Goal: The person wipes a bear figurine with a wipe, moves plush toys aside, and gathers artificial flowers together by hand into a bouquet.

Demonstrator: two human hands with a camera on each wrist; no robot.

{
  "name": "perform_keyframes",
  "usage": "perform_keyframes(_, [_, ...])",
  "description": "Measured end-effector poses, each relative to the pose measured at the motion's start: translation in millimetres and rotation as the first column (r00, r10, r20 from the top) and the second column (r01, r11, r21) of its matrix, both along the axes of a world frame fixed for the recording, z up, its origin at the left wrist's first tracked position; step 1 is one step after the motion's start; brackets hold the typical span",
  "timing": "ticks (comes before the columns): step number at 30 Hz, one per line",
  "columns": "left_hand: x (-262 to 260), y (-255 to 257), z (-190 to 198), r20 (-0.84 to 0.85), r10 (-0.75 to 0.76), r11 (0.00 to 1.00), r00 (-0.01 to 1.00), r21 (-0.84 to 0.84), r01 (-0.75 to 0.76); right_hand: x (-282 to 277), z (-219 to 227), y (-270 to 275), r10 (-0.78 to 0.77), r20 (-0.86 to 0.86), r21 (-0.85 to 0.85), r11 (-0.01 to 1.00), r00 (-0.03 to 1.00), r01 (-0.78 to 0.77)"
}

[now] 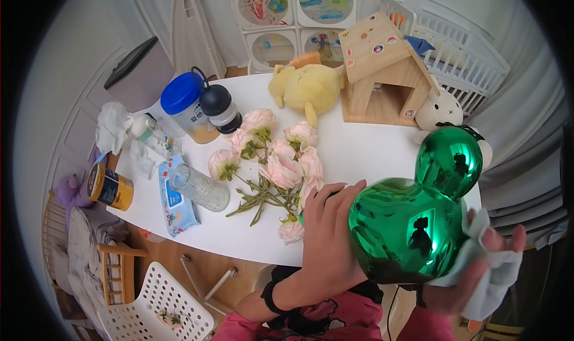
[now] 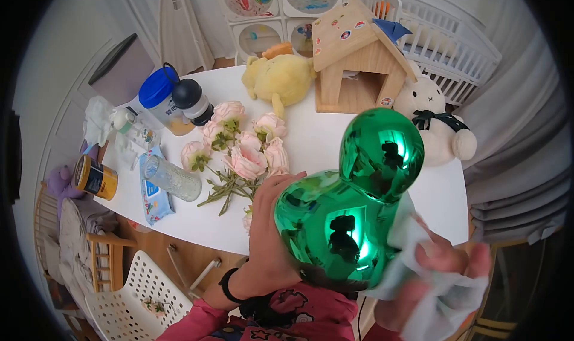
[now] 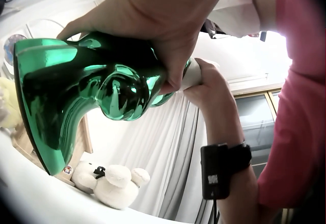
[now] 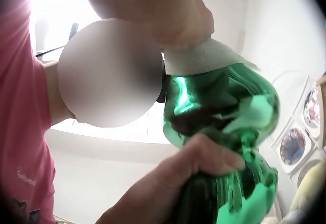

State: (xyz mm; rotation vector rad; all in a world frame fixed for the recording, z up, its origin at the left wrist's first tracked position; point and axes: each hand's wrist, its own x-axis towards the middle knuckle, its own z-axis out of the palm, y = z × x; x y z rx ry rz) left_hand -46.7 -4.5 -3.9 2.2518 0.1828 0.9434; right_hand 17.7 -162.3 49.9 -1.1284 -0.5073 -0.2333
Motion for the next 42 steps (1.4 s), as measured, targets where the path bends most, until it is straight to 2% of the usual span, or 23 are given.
perform_keyframes(1, [1, 0, -1, 0.001, 0.000, 1.000, 1.000, 0.000, 0.000, 0, 1, 0, -0.114, 0.179, -0.160, 0.977, 0.977, 0.143])
perform_keyframes(2, [1, -1, -2, -0.001, 0.041, 0.999, 0.999, 0.022, -0.041, 0, 5, 13, -0.380, 0.154, -0.115, 0.910, 0.912, 0.398])
perform_keyframes(3, [1, -2, -3, -0.002, 0.081, 0.996, 0.997, 0.045, -0.081, 2, 5, 10, -0.380, 0.156, -0.114, 0.910, 0.912, 0.399])
perform_keyframes(6, [-1, 3, -2, 0.004, 0.118, 0.987, 0.993, 0.106, -0.118, 14, 6, -2, -0.224, -0.011, -0.131, 0.967, 0.975, 0.220])
perform_keyframes(8, [-2, 6, 2, 0.004, 0.112, 0.985, 0.994, 0.132, -0.112, 26, 10, -3, 0.112, 0.094, -0.020, 0.994, 0.989, -0.111])
perform_keyframes(9, [-2, 6, 5, -0.015, 0.077, 0.989, 0.997, 0.127, -0.075, 37, 8, -3, 0.114, 0.094, -0.021, 0.993, 0.989, -0.112])
perform_keyframes(11, [-2, 5, 9, -0.029, 0.043, 0.992, 0.999, 0.121, -0.039, 62, 10, 11, 0.369, 0.250, 0.127, 0.904, 0.895, -0.408])
perform_keyframes(13, [-3, 3, 10, -0.052, -0.047, 0.996, 0.998, 0.076, 0.050, 64, 23, 26, 0.352, 0.178, 0.151, 0.913, 0.919, -0.379])
perform_keyframes(15, [-2, 0, 5, -0.067, -0.085, 0.994, 0.994, 0.070, 0.090, 79, 27, 32, 0.472, 0.236, -0.280, 0.870, 0.850, -0.406])
perform_keyframes(17, [-2, -1, 4, -0.080, -0.115, 0.991, 0.990, 0.062, 0.120, 74, 23, 47, 0.405, 0.152, -0.149, 0.911, 0.902, -0.384])
perform_keyframes(19, [-2, 0, 6, -0.078, -0.163, 0.986, 0.983, -0.049, 0.160, 76, 28, 51, 0.533, -0.014, -0.114, 0.840, 0.846, -0.531])
perform_keyframes(21, [-4, 5, 3, -0.064, -0.188, 0.980, 0.980, -0.080, 0.183, 86, 35, 53, 0.510, -0.032, -0.300, 0.816, 0.860, -0.495])
perform_keyframes(23, [-3, 8, 1, -0.051, -0.214, 0.972, 0.975, -0.108, 0.208, 112, 19, 61, 0.730, -0.269, 0.000, 0.652, 0.628, -0.758])
perform_keyframes(24, [-1, 9, 0, -0.026, -0.278, 0.953, 0.960, -0.133, 0.272, 127, 1, 68, 0.815, -0.205, -0.049, 0.544, 0.542, -0.837])
perform_keyframes(25, [0, 10, 0, 0.002, -0.338, 0.930, 0.941, -0.154, 0.335, 135, -20, 78, 0.943, -0.114, 0.040, 0.319, 0.313, -0.947])
perform_keyframes(27, [0, 16, -5, -0.013, -0.402, 0.899, 0.916, -0.195, 0.392, 127, -66, 87, 0.787, -0.471, 0.040, 0.471, 0.399, -0.881])
perform_keyframes(29, [0, 18, -5, -0.031, -0.467, 0.862, 0.884, -0.238, 0.447, 101, -46, 90, 0.660, -0.551, -0.264, 0.443, 0.511, -0.857])
perform_keyframes(34, [-6, 15, -18, 0.175, -0.430, 0.670, 0.886, -0.596, 0.443, 107, -150, 66, 0.764, -0.483, -0.215, 0.369, 0.427, -0.904])
perform_keyframes(36, [-13, 21, -99, 0.126, -0.420, 0.754, 0.899, -0.503, 0.423, 111, -173, 58, 0.805, -0.450, -0.193, 0.335, 0.387, -0.922])
perform_keyframes(37, [-14, 22, -132, 0.112, -0.432, 0.795, 0.895, -0.420, 0.437, 96, -142, 56, 0.712, -0.316, -0.506, 0.433, 0.627, -0.746])
perform_keyframes(39, [-8, 17, -116, 0.243, -0.472, 0.712, 0.847, -0.462, 0.529, 85, -109, 61, 0.556, -0.735, -0.082, 0.495, 0.388, -0.865])
perform_keyframes(41, [-2, 11, -100, 0.491, -0.485, 0.524, 0.724, -0.500, 0.689, 97, -114, 63, 0.507, -0.838, 0.072, 0.466, 0.199, -0.882])
perform_keyframes(42, [-1, 10, -101, 0.488, -0.497, 0.515, 0.718, -0.500, 0.696, 105, -117, 60, 0.460, -0.863, 0.021, 0.447, 0.210, -0.894])
